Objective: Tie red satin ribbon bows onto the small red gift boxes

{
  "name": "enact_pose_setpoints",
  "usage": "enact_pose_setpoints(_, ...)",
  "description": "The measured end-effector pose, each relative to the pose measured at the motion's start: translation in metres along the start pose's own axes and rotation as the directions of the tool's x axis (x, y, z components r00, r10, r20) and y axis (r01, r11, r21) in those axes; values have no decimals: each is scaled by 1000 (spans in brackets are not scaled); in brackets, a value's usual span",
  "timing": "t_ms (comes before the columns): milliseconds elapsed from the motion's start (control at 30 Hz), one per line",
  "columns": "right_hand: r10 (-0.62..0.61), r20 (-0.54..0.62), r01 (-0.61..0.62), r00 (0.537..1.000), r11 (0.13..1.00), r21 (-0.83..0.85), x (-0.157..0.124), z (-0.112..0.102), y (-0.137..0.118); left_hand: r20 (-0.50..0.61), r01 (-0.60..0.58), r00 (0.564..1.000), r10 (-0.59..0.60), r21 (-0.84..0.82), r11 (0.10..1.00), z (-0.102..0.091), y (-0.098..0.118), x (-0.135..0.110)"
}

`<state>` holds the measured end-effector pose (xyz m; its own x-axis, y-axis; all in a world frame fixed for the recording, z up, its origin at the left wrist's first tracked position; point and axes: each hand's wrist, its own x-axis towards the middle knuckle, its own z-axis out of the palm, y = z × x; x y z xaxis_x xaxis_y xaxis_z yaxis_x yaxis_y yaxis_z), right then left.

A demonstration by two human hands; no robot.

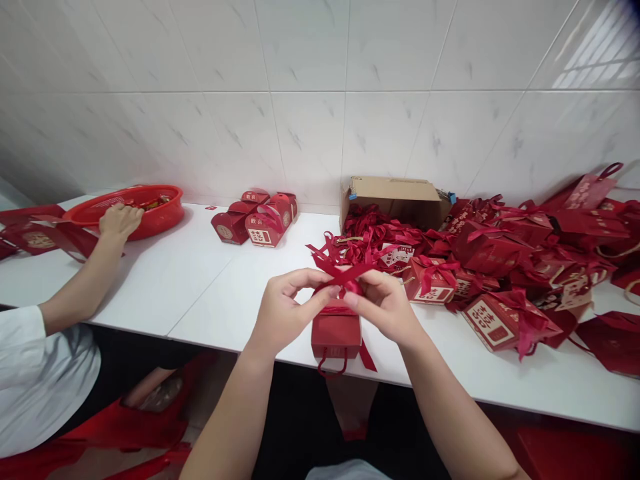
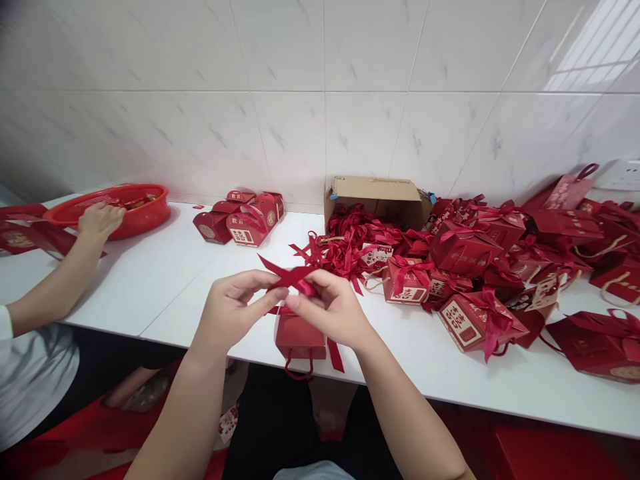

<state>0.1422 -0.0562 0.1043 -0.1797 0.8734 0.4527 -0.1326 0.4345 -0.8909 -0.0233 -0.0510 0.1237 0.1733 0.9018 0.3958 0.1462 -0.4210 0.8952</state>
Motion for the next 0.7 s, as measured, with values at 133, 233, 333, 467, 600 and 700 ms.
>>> enact_pose_setpoints(133,-156,78,165,985,977,-135,-3,-1,5,164,23,986,-36,82,996,-4,3,-2)
enact_pose_setpoints(233,-296,180,336,938,902,-272,-3,-9,12,240,150,962,-128,-78,985,-9,-1,-1)
enact_pose_setpoints(333,-389,291,481,874,777,-406,-3,-18,18,273,276,940,-204,-261,925,-11,-8,1)
enact_pose_setpoints(467,-439,355,564,826,627,-537,-2,-23,23,273,344,928,-253,-372,862,-10,-12,2)
enact_pose_setpoints(600,-465,314,551,828,564,-616,-2,-18,24,139,186,978,-155,-249,951,-3,-14,0)
enact_pose_setpoints(700,-517,85,453,852,644,-617,-6,-17,27,-124,-27,992,37,81,996,-4,-22,-4)
